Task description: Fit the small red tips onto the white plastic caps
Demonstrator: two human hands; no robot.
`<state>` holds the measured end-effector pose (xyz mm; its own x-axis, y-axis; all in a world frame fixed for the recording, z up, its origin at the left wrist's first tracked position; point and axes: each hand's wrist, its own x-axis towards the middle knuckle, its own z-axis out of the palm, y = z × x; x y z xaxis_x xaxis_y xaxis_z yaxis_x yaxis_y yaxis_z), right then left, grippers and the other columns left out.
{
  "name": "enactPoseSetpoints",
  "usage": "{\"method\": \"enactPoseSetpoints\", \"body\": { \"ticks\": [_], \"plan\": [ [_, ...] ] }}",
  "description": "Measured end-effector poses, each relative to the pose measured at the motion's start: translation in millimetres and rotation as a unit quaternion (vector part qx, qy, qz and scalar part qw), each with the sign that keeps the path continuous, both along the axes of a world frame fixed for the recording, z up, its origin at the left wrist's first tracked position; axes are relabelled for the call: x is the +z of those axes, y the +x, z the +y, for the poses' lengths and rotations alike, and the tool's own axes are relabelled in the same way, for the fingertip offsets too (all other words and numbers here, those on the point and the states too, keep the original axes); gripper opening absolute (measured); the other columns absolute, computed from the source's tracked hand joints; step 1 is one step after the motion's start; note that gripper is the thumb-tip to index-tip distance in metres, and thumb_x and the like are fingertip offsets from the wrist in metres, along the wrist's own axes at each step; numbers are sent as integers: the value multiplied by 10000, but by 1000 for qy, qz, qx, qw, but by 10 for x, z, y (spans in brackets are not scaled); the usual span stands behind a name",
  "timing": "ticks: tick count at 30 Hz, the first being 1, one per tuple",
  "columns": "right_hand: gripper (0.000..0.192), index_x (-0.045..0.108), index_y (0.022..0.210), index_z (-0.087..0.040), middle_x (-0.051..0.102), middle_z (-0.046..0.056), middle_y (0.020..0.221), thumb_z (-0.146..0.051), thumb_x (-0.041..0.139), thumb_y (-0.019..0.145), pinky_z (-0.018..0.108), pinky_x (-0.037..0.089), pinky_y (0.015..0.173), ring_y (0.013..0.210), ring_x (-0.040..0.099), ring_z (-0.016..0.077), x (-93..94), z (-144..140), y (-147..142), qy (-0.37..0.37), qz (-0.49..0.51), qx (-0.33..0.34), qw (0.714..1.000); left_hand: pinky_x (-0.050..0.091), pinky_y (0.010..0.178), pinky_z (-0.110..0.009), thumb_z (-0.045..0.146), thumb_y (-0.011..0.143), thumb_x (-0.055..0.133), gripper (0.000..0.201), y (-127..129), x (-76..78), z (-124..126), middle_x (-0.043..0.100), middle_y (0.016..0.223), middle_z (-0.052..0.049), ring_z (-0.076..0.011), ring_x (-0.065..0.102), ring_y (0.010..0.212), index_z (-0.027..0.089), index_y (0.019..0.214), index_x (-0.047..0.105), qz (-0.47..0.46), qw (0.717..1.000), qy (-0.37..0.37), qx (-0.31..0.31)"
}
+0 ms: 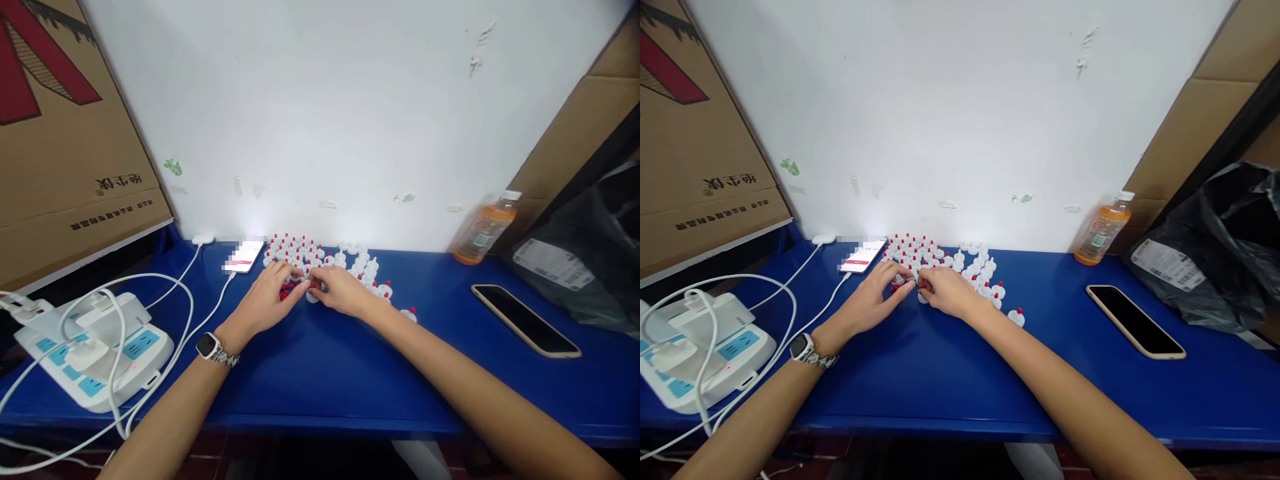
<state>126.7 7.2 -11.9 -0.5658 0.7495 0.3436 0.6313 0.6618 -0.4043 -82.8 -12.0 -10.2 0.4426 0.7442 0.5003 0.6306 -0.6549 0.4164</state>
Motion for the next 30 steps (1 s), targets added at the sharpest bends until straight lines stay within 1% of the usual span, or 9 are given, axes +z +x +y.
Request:
{"method": "enactPoseSetpoints", "body": {
  "ticks": [6,9,12,16,19,24,26,28,30],
  "plan": [
    [198,645,1038,-186,687,66,861,-327,564,923,292,407,735,800,608,199,125,289,165,80,5,-178,981,450,948,-400,412,1004,474,234,104,-9,-10,620,1035,-49,-217,570,1007,224,1037,610,21,1000,-8,-13],
    [222,653,1073,-178,704,92,902,-273,517,925,305,410,737,804,627,210,195,480,334,43,-22,-278,959,451,932,-393,395,1005,473,221,140,-12,1,623,1040,-50,-218,565,1002,224,1027,611,25,999,-9,-17],
    [239,672,1058,-166,713,120,935,-292,580,877,310,420,720,820,640,229,185,646,430,-21,-51,-312,948,447,929,-391,375,1004,477,199,177,-9,-5,629,1046,-48,-220,560,1014,229,1019,612,30,999,-7,-28],
    [93,685,872,-175,715,105,887,-207,623,811,275,417,647,763,643,203,112,742,450,-46,-22,-285,957,452,923,-390,359,1001,483,185,189,-16,-10,629,1039,-45,-220,563,1007,230,1014,616,33,999,-5,-31],
    [98,666,804,-173,706,78,800,-114,589,792,257,411,616,696,626,173,131,679,434,-42,11,-261,964,459,925,-395,352,999,484,182,186,-23,-8,626,1037,-49,-223,567,1008,223,1011,610,38,999,0,-29],
    [70,642,797,-181,684,27,752,-147,585,821,257,422,644,687,601,151,305,217,222,54,147,-191,969,447,994,-410,362,982,521,293,202,-10,-34,580,1223,-87,-244,544,1139,223,1239,527,-8,999,51,14],
    [63,634,795,-186,682,4,748,-154,591,828,252,436,669,690,597,137,333,-12,68,41,199,-113,973,437,1014,-416,365,970,541,396,194,-9,-38,555,1295,-101,-255,528,1181,226,1332,465,-18,998,62,14],
    [57,630,807,-191,682,-7,768,-175,591,846,247,440,676,699,590,128,300,-174,-76,15,238,-49,970,457,961,-404,368,983,510,325,157,-18,-23,599,1215,-92,-252,553,1117,223,1274,503,-3,999,41,-11],
    [55,632,874,-189,682,-7,788,-206,580,879,248,439,678,709,590,125,214,-238,-178,-2,263,-29,964,475,872,-376,374,1008,448,222,82,-38,12,635,1042,-69,-234,580,989,217,1117,561,15,999,5,-37]
  ]
}}
